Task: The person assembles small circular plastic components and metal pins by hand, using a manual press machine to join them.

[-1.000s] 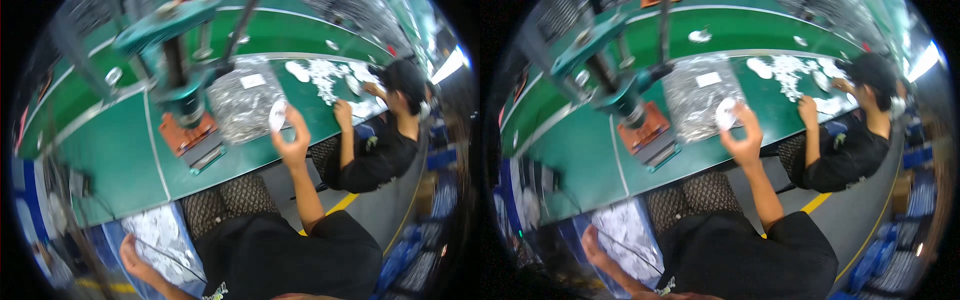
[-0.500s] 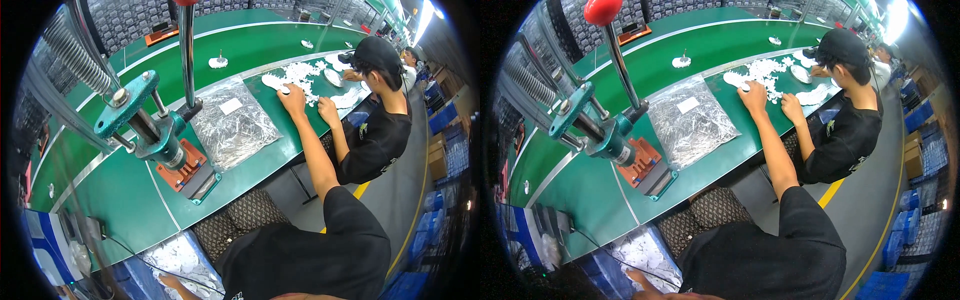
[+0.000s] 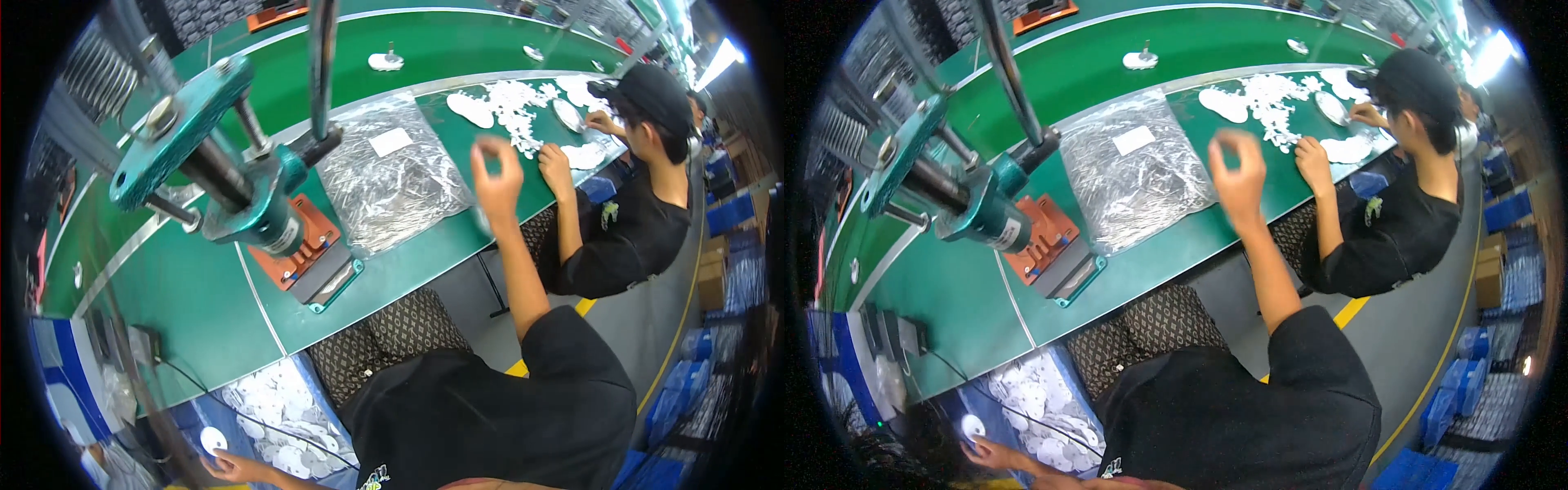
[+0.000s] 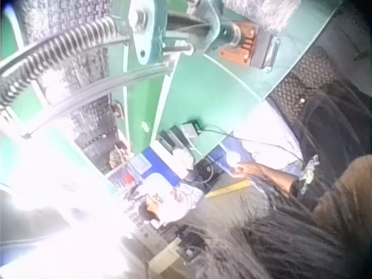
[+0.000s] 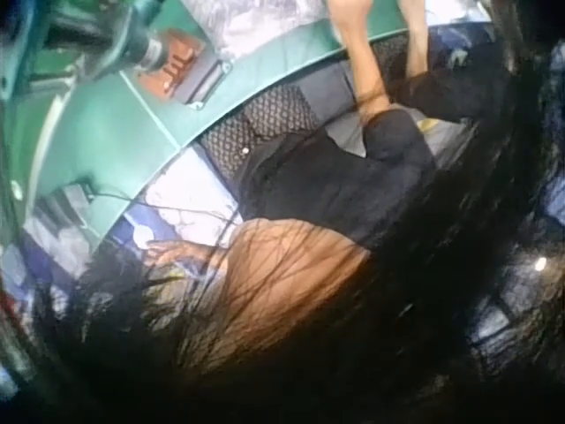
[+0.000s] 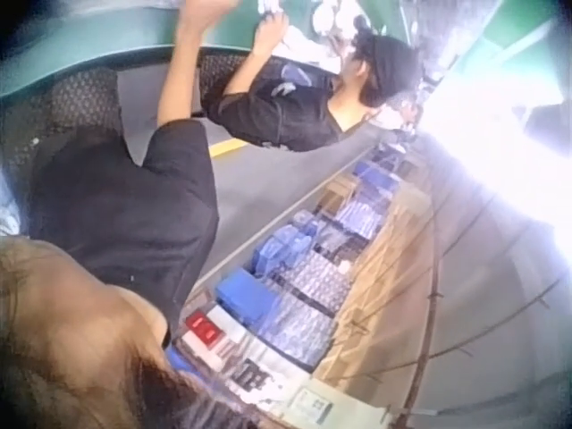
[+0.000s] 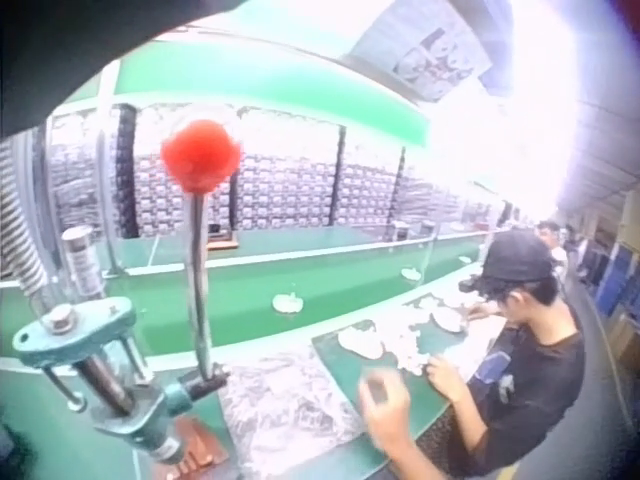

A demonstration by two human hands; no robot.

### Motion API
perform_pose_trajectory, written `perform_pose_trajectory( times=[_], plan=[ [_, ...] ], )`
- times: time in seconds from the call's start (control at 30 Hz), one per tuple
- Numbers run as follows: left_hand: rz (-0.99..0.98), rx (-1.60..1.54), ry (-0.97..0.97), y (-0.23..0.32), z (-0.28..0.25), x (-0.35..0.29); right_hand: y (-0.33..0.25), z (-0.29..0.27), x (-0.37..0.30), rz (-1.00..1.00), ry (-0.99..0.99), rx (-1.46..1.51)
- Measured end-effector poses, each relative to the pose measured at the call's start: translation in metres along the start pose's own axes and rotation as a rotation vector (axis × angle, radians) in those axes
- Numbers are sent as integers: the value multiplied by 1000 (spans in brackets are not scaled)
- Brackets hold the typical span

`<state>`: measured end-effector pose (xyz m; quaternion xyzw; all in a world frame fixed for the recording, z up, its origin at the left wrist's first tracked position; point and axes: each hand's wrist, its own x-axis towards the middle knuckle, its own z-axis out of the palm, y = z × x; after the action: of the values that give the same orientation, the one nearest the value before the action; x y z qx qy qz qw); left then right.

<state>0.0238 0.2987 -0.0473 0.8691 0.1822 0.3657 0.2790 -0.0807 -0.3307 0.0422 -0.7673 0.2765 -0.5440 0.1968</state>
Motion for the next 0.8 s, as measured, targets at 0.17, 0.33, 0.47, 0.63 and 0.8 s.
perform_pose_trajectory(
  times=[0.17,0.33,0.47,0.63,0.8],
  plan=[
    [174,-426,-256,145,-11,-59,-61,9,-69,-255,-610,178],
    [-53,-886,-1168,252,26,-146,-50,31,-70,-328,-739,30],
    [465,-868,-1324,304,56,-180,-60,29,-64,-272,-830,-27],
    [576,-796,-1274,312,70,-191,-51,34,-68,-147,-775,148],
    [537,-826,-1262,311,70,-192,-44,37,-72,-134,-707,191]
  ],
)
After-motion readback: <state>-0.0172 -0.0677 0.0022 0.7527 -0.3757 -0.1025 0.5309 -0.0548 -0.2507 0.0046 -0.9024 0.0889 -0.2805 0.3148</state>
